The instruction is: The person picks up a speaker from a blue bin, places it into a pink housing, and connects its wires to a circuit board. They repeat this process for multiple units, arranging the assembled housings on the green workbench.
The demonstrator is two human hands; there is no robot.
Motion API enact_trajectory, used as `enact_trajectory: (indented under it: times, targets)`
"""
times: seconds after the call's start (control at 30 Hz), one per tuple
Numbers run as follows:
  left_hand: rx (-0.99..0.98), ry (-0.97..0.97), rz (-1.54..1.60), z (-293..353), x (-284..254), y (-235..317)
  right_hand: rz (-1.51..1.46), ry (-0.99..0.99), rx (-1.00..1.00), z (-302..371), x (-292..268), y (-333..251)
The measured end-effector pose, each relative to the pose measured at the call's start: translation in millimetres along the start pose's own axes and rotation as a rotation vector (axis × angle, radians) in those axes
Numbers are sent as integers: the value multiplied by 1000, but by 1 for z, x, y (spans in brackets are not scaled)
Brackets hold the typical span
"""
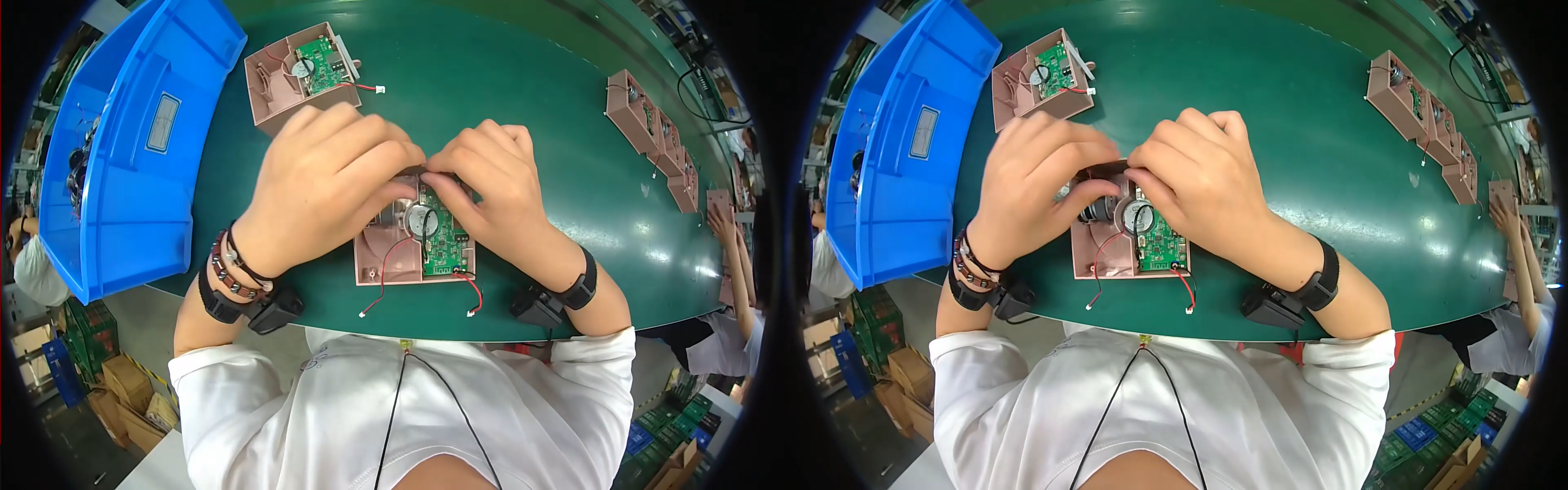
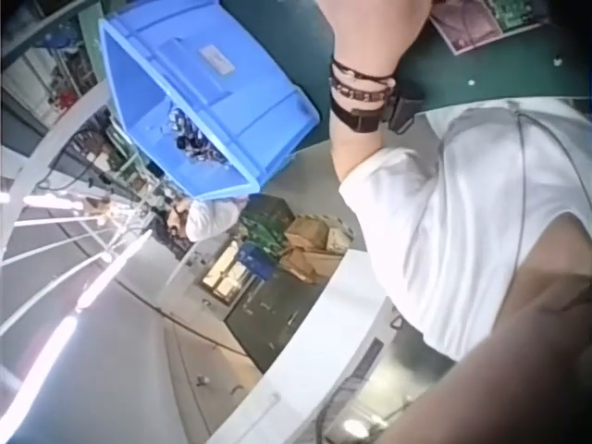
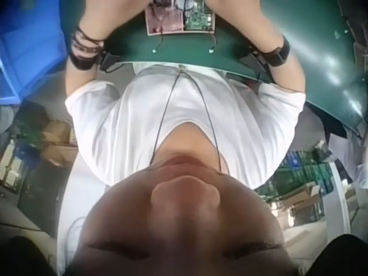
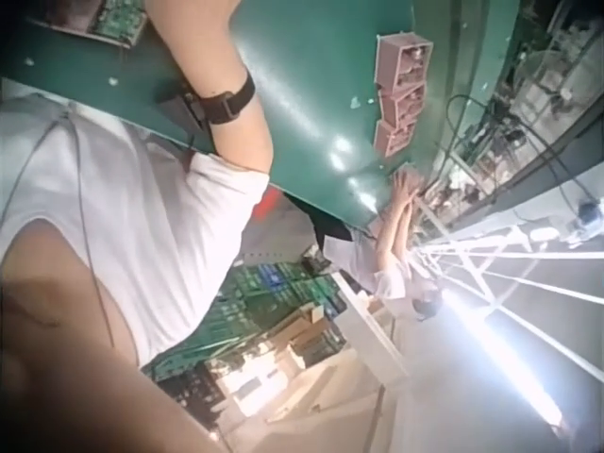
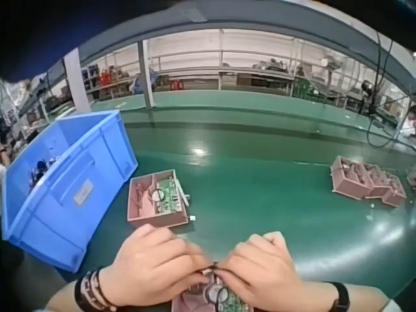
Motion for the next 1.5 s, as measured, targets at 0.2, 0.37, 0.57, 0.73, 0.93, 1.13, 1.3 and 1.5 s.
enact_trajectory:
  times: [0.2, 0.37, 0.57, 0.73, 0.93, 1.13, 1.3, 1.5]
  targets:
    - [-7, 74, 76, 14, 18, -5, -193, -114, 118, 3, 3, 2]
    - [-23, 106, 123, 13, 18, -5, -243, -144, 188, 4, 4, 5]
    - [-150, -6, 231, 17, 18, -3, -152, -159, 185, 6, 4, 0]
    - [-279, -96, 288, 16, 13, 1, -103, -165, 194, 8, 4, -2]
    - [-329, -138, 219, 12, 10, 7, -93, -192, 264, 8, 5, -3]
    - [-437, -131, 191, 7, 7, 8, -254, -267, 387, 4, 4, 0]
    - [-490, -141, 312, 1, 9, 0, -555, -382, 663, 3, 7, 3]
    - [-432, -208, 321, -2, 9, -5, -276, -472, 439, -11, 2, 0]
Point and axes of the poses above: each hand's wrist, its own z-axis away from the middle knuckle, its own x-axis out of the palm, y = z × x, the point moved 2 cm from there along -z, towards the middle knuckle, and after that the axes turned 7 degrees about x, right-handed, at the moved point
